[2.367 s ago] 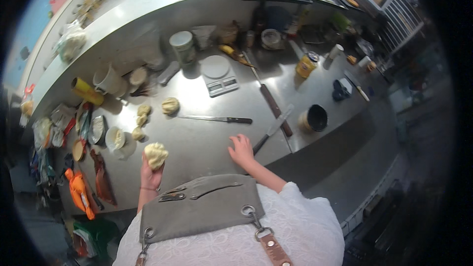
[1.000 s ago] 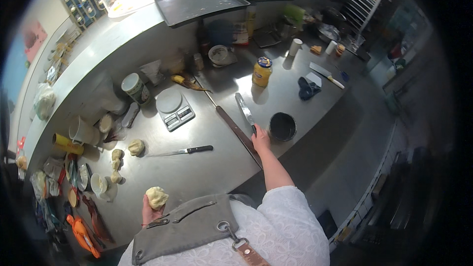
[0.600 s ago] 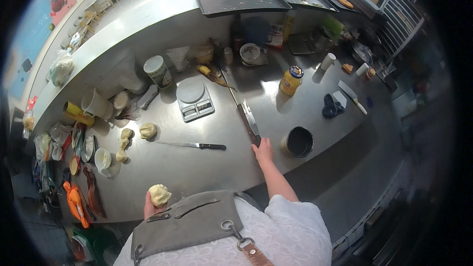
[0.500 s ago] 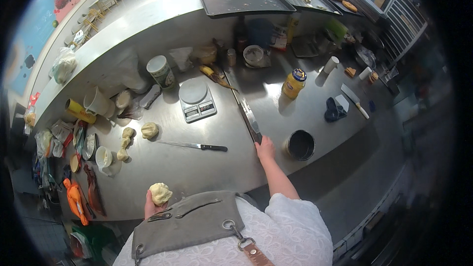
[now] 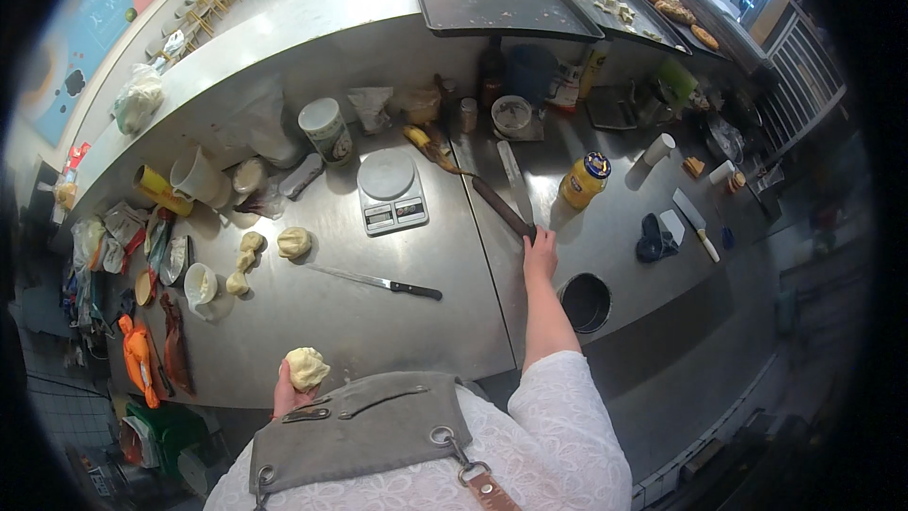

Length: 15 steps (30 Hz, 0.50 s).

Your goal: The person retrieves dough from a walk-in cooler, places it on a stainless steel counter, and portions it into smaller pieces using a knife. They weigh portions on a digital scale, then roll out individual pieces into flat sheets using a rolling pin.

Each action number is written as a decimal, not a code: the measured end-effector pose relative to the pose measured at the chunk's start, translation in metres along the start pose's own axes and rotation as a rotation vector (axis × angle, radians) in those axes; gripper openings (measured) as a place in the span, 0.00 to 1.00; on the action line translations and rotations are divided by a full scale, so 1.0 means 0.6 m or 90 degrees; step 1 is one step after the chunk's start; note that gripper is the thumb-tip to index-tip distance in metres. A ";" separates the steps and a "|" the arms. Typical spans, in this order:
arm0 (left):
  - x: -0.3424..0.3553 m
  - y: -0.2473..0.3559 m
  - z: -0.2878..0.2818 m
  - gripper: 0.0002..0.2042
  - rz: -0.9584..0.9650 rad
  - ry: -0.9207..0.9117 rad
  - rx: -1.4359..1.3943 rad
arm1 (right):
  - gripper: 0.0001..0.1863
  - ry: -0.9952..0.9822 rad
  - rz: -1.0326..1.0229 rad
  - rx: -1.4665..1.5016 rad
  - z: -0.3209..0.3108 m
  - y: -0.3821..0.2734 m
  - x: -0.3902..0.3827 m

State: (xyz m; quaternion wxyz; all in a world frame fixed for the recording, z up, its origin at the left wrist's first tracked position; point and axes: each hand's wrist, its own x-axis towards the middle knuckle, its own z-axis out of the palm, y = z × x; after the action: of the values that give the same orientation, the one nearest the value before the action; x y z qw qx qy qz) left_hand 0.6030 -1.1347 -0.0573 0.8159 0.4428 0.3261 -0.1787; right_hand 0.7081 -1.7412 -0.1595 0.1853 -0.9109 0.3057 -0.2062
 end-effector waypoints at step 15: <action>-0.002 0.028 0.002 0.29 0.017 -0.130 -0.041 | 0.29 0.093 0.028 -0.079 -0.005 -0.073 -0.197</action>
State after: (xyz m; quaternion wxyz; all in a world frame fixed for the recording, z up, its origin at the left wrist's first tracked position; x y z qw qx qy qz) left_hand 0.6125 -1.1266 -0.0457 0.8609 0.4001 0.2411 -0.2016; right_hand 0.6417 -1.6347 -0.1677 0.1104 -0.8961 0.3507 -0.2486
